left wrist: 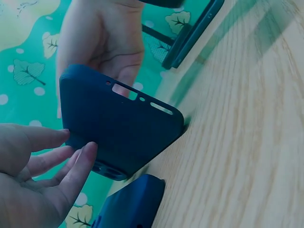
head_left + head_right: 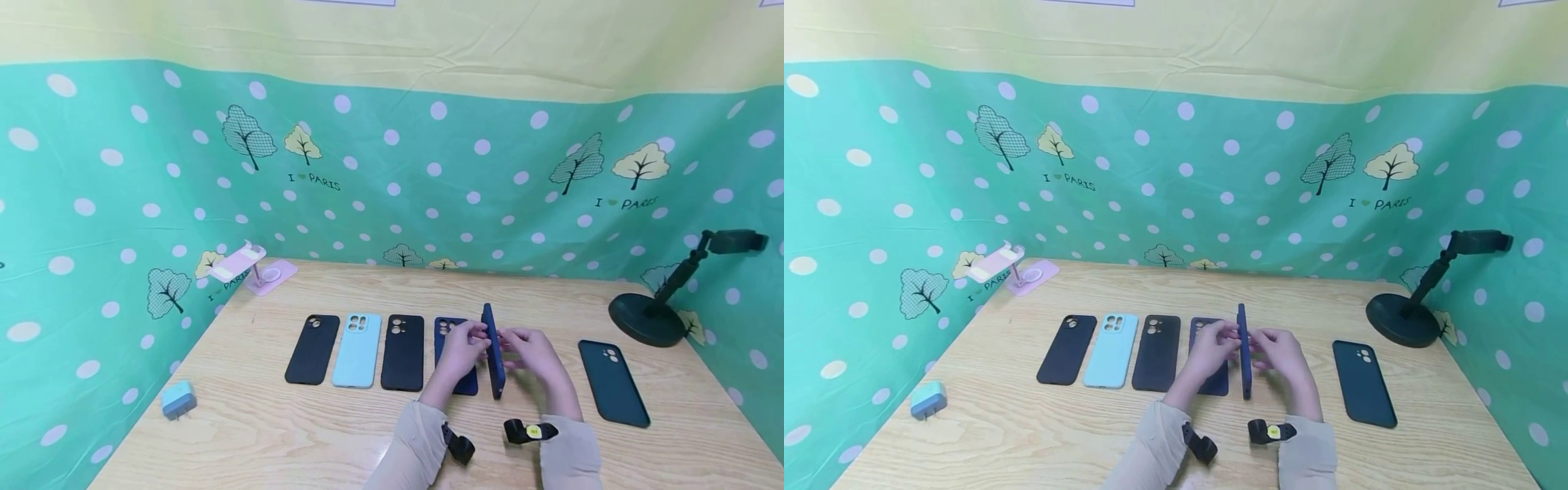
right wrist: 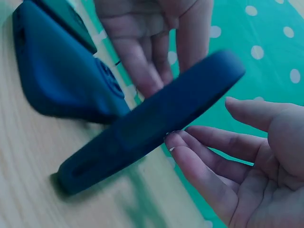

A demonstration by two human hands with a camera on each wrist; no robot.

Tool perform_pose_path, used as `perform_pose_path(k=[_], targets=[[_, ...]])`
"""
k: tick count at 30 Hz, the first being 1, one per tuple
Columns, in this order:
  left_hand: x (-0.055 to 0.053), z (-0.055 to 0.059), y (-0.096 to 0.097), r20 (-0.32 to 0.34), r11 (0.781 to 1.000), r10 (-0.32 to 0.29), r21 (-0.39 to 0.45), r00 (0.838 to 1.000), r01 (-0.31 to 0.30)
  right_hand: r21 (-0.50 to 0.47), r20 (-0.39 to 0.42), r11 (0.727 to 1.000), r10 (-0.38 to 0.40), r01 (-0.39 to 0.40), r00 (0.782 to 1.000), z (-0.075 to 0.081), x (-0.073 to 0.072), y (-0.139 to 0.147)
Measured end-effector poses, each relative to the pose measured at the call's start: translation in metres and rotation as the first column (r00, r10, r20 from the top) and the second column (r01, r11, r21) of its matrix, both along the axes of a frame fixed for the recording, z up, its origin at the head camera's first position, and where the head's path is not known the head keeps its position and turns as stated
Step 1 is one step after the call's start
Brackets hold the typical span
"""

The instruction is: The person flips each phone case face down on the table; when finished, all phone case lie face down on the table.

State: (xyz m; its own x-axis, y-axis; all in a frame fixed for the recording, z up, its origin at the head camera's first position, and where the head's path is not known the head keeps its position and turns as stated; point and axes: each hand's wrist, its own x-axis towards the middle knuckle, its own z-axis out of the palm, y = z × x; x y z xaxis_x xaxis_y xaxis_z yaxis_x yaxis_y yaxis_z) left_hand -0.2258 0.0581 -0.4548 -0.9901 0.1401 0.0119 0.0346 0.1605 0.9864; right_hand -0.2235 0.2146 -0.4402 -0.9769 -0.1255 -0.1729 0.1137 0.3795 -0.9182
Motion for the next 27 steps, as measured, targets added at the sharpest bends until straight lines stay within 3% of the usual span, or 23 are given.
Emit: perform_pose_path(k=[10, 15, 27], targets=[[-0.002, -0.008, 0.006, 0.041, 0.998, -0.024, -0.05, 0.999, 0.026, 0.04, 0.013, 0.999, 0.034, -0.034, 0.999, 0.007, 0.003, 0.001], [-0.001, -0.009, 0.007, 0.037, 0.993, -0.033, -0.115, 0.999, 0.037, 0.053, -0.001, 0.998, 0.033, -0.033, 0.999, 0.008, 0.004, 0.003], [0.0, -0.011, 0.008, 0.047, 0.956, -0.052, -0.288, 0.998, 0.064, 0.07, -0.009, 0.996, 0.048, -0.047, 0.999, 0.005, 0.002, 0.016]])
